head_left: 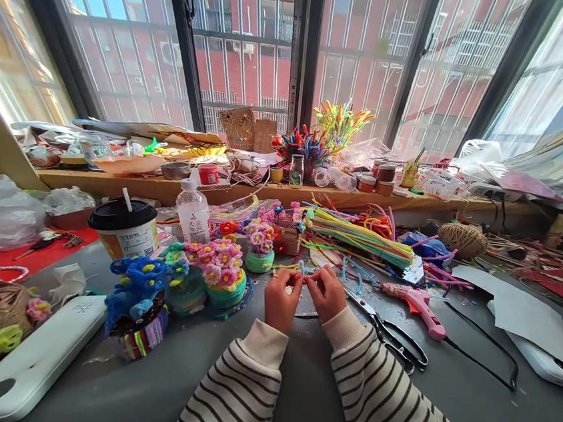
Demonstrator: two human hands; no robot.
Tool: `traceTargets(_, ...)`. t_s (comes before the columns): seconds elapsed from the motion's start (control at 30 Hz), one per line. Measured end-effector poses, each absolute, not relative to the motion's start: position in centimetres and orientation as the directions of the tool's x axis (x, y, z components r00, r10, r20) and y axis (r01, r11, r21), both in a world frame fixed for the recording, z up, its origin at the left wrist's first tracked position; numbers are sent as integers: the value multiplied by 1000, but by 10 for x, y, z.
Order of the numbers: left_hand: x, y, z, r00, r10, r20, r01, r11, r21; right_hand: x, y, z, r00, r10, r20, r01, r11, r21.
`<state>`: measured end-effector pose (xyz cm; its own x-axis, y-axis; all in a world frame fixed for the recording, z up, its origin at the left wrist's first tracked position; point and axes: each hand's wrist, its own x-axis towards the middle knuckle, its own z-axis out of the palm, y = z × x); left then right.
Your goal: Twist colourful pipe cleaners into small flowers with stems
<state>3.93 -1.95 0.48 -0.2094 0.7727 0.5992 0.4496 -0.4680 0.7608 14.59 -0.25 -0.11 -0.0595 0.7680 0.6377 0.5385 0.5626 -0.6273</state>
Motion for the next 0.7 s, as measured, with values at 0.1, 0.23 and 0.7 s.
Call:
traceTargets(0.1, 40, -21, 7, -128, 686, 716, 540, -558, 630, 142, 1, 0, 25, 924, 382, 203, 370, -907)
traceTargets(0.23, 39, -21, 7, -127, 731, 670, 459, -556, 693, 144, 6, 2, -118, 993, 4, -152, -14, -988)
traceTargets(0.7, 39, -14, 5, -94, 992, 85, -191, -102, 976, 165, 9, 11, -215, 960, 178, 112, 205, -972)
